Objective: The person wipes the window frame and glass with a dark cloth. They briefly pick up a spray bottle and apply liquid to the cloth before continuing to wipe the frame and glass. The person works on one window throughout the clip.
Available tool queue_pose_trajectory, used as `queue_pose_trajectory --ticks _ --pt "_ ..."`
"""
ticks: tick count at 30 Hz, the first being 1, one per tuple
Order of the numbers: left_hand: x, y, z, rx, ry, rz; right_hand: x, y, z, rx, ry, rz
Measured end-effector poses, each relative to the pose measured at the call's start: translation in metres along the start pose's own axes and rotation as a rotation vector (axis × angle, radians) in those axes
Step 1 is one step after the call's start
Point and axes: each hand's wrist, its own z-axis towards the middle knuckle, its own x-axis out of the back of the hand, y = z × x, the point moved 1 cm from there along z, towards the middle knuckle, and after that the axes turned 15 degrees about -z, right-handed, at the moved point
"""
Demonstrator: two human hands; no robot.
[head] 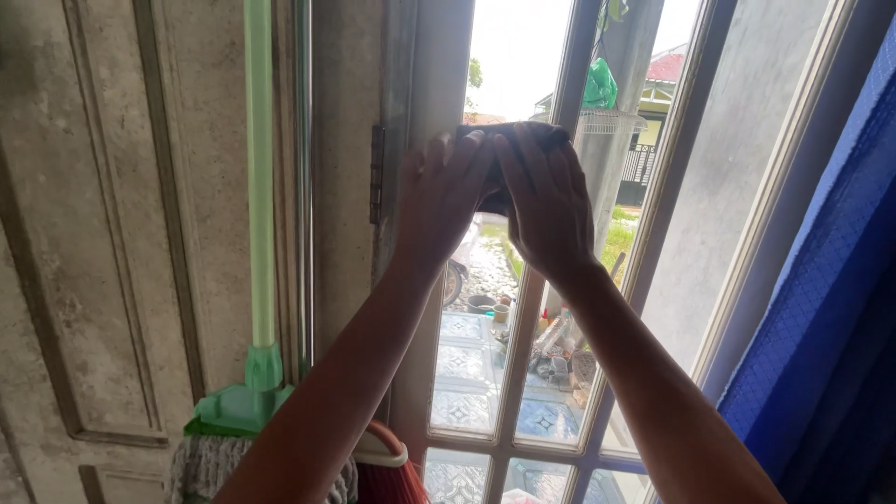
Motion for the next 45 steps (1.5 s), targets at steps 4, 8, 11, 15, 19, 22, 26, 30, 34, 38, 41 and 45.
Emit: queue_pose_trajectory --ticks 4,8,11,15,19,22,26,30,34,38,41,45 --pt "-0.009 -0.006 -0.036 0.005 0.074 -0.091 -0.002 -0.018 -0.024 -0.014 -0.023 -0.028" --pt "0.023 0.007 -0.064 0.008 -0.103 -0.184 0.0 -0.041 -0.064 -0.034 -0.05 -0.042" --pt "0.045 0.024 -0.081 0.039 -0.187 -0.185 0.012 -0.058 -0.087 -0.04 -0.076 -0.039" --pt "0.07 0.047 -0.11 0.065 -0.285 -0.193 0.029 -0.08 -0.126 -0.016 -0.094 -0.022" --pt "0.089 0.073 -0.163 0.095 -0.355 -0.203 0.058 -0.107 -0.161 0.002 -0.116 0.006" --pt "0.117 0.096 -0.178 0.093 -0.376 -0.217 0.084 -0.121 -0.191 0.053 -0.199 0.042" --pt "0.145 0.12 -0.183 0.103 -0.602 -0.016 0.106 -0.127 -0.209 0.189 -0.491 0.059" --pt "0.134 0.116 -0.15 0.1 -0.432 0.167 0.095 -0.118 -0.175 0.064 -0.335 0.011" --pt "0.109 0.099 -0.134 0.12 -0.436 0.176 0.066 -0.106 -0.166 0.053 -0.328 -0.03" --pt "0.085 0.082 -0.119 0.097 -0.365 0.148 0.05 -0.092 -0.14 0.036 -0.298 -0.059" --pt "0.071 0.071 -0.108 0.083 -0.329 0.161 0.04 -0.082 -0.123 0.026 -0.276 -0.068" --pt "0.057 0.056 -0.093 0.084 -0.324 0.121 0.03 -0.068 -0.1 0.029 -0.235 -0.113"
